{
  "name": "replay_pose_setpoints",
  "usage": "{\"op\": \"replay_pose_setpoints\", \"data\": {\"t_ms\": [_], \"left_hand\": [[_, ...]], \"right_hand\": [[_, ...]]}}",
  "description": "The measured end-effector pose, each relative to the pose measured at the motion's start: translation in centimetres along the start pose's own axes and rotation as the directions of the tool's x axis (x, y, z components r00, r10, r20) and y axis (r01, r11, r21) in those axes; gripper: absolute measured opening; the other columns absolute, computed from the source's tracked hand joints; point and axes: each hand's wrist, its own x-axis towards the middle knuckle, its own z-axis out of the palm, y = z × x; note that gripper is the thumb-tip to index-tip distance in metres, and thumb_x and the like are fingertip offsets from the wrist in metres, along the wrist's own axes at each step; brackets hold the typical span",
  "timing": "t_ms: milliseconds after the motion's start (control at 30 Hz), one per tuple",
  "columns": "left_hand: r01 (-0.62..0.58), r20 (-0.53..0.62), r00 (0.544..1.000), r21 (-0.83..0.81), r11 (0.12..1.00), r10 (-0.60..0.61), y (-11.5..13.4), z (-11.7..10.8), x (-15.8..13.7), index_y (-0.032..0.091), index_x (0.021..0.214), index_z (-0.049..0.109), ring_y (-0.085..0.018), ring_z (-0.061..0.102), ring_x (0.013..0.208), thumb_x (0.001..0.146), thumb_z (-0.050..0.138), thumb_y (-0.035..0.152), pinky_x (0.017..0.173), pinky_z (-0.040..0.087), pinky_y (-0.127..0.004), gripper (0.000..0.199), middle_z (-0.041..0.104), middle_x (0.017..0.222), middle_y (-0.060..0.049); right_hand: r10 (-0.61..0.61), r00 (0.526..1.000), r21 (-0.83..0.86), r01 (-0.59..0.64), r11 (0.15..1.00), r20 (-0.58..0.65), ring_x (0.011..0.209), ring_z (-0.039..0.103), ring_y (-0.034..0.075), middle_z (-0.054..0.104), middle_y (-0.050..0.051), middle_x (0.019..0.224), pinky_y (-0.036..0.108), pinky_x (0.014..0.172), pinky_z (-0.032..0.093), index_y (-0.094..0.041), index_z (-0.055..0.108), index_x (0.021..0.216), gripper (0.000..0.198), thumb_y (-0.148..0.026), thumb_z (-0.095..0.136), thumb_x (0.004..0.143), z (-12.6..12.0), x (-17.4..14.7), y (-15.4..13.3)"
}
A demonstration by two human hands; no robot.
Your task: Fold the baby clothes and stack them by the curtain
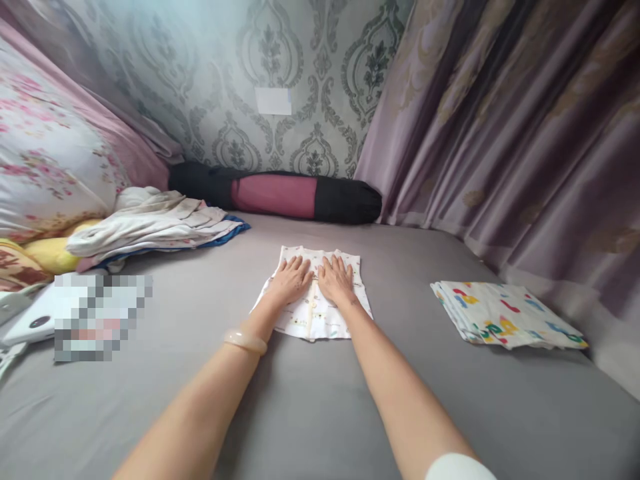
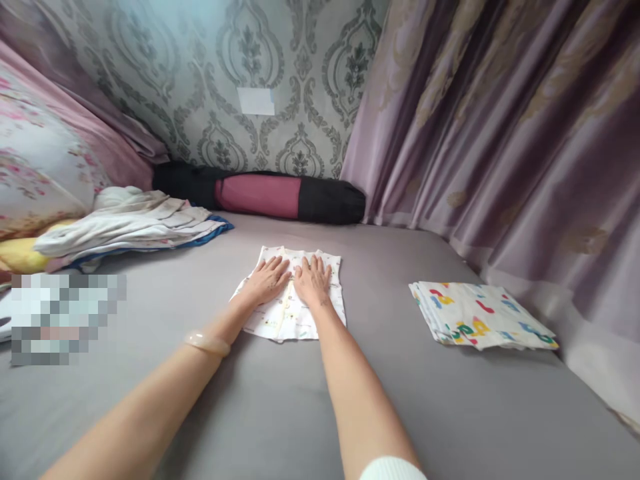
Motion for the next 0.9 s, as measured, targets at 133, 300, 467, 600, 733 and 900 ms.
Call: {"op": "replay_pose_setpoints", "data": {"t_ms": [133, 300, 467, 600, 733, 900], "left_hand": [[-0.029, 0.036, 0.999, 0.026, 0.999, 0.028, -0.3, -0.4, -1.1, 0.011, 0.147, 0.032, -0.029, 0.022, 0.145, 0.1, 0.024, 0.043, 0.117, 0.018, -0.048, 0.057, 0.028, 0.156, -0.018], [-0.152, 0.034, 0.988, 0.075, 0.985, 0.15, -2.2, -1.3, -4.3, 0.014, 0.146, 0.033, -0.03, 0.019, 0.146, 0.099, 0.027, 0.047, 0.116, 0.018, -0.051, 0.058, 0.027, 0.156, -0.019], [-0.164, 0.061, 0.985, 0.041, 0.986, 0.162, -3.8, -1.3, -6.4, 0.018, 0.146, 0.034, -0.028, 0.021, 0.146, 0.1, 0.022, 0.047, 0.115, 0.021, -0.054, 0.056, 0.031, 0.155, -0.017], [-0.117, 0.068, 0.991, -0.017, 0.993, 0.118, -4.1, -0.8, -6.4, 0.018, 0.148, 0.033, -0.027, 0.019, 0.147, 0.099, 0.021, 0.049, 0.116, 0.02, -0.051, 0.059, 0.026, 0.158, -0.015], [-0.112, 0.071, 0.991, -0.024, 0.993, 0.113, -3.9, -0.7, -6.3, 0.018, 0.147, 0.034, -0.028, 0.018, 0.147, 0.099, 0.022, 0.05, 0.116, 0.019, -0.05, 0.059, 0.026, 0.158, -0.014], [-0.068, 0.086, 0.994, -0.078, 0.995, 0.075, -4.5, -1.5, -7.0, 0.014, 0.148, 0.032, -0.03, 0.014, 0.147, 0.097, 0.026, 0.051, 0.117, 0.02, -0.047, 0.063, 0.021, 0.158, -0.018]], "right_hand": [[-0.091, 0.988, 0.023, 0.089, 0.996, 0.127, 0.148, 0.002, 0.022, 0.007, 0.009, 0.162, 0.047, 0.117, 0.003, -0.019, 0.022, 0.153, 0.06, -0.043, 0.018, 0.099, -1.4, -1.9, 1.2], [-0.24, 0.958, 0.023, 0.239, 0.971, 0.155, 0.148, 0.0, 0.022, 0.006, 0.01, 0.162, 0.047, 0.118, 0.0, -0.019, 0.021, 0.154, 0.061, -0.045, 0.019, 0.099, -2.2, -6.2, 3.5], [-0.271, 0.949, -0.016, 0.277, 0.961, 0.164, 0.148, 0.005, 0.023, 0.007, 0.011, 0.162, 0.046, 0.118, 0.001, -0.019, 0.025, 0.153, 0.06, -0.045, 0.018, 0.099, -1.9, -8.1, 4.2], [-0.269, 0.954, -0.025, 0.274, 0.961, 0.133, 0.148, 0.009, 0.023, 0.011, 0.011, 0.161, 0.046, 0.118, 0.003, -0.019, 0.028, 0.152, 0.058, -0.043, 0.019, 0.1, -1.6, -8.1, 4.0], [-0.272, 0.954, -0.027, 0.277, 0.96, 0.13, 0.148, 0.01, 0.023, 0.011, 0.011, 0.161, 0.046, 0.118, 0.003, -0.02, 0.029, 0.152, 0.057, -0.042, 0.021, 0.1, -1.6, -7.9, 4.0], [-0.313, 0.937, -0.003, 0.317, 0.948, 0.155, 0.148, 0.01, 0.023, 0.013, 0.011, 0.161, 0.044, 0.118, 0.004, -0.018, 0.029, 0.151, 0.057, -0.042, 0.022, 0.1, -2.5, -8.8, 5.2]]}}
